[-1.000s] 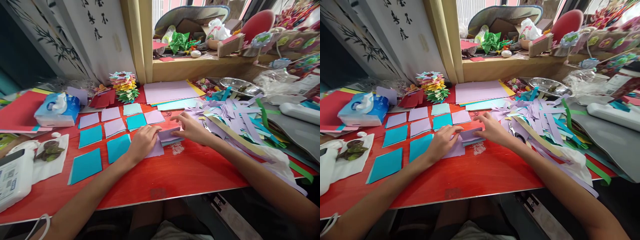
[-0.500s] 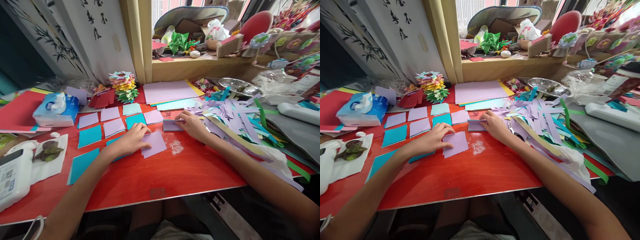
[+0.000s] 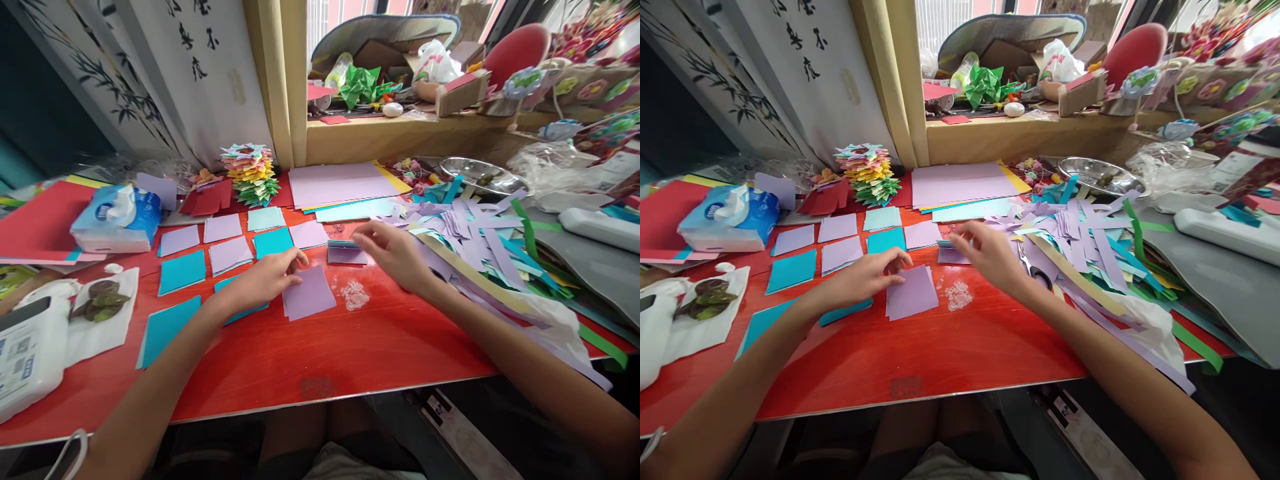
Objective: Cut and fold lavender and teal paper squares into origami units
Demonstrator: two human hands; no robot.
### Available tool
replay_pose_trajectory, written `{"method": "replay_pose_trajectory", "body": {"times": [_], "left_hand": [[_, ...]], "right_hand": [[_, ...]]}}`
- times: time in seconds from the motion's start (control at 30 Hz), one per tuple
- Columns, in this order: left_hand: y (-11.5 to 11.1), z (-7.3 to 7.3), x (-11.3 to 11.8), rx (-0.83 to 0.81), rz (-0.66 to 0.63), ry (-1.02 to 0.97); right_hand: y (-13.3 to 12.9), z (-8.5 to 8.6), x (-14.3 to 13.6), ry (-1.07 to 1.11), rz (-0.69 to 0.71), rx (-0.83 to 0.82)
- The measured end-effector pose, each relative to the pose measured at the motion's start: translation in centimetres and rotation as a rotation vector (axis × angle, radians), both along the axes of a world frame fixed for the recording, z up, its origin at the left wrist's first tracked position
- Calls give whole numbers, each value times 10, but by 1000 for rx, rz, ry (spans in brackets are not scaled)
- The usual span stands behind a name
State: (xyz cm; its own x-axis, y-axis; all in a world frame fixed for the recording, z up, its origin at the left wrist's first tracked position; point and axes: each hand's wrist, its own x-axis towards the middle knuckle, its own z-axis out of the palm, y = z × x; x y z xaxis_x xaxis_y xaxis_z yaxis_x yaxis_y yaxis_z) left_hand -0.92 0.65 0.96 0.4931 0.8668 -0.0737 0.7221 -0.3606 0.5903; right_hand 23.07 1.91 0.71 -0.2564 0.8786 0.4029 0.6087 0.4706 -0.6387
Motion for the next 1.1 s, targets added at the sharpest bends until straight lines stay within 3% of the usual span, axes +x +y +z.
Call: {"method": "replay_pose_trajectory", "body": {"times": [0.07,0.2,0.33,0.5,0.73,0.87,1.1], "left_hand": [[-1,5,3,-25,24,-130],[-4,10,11,6,125,-347],[-9,8,18,307,175,-343],[-14,5,22,675,-7,-226],[-18,-4,21,803,-152,-92],[-21,-2,24,715,-203,-85],[-22,11,29,244,33,-238]], "right_hand": [[-10,-4,-11,28,152,-180],[-20,-16,-23,134,321,-498],[-19,-22,-22,435,396,-830],[-19,-15,-22,806,451,-957],[-20,-7,-23,850,466,-998],[-20,-10,-23,733,440,-912],[-25,-9,-24,538,535,-906]]}}
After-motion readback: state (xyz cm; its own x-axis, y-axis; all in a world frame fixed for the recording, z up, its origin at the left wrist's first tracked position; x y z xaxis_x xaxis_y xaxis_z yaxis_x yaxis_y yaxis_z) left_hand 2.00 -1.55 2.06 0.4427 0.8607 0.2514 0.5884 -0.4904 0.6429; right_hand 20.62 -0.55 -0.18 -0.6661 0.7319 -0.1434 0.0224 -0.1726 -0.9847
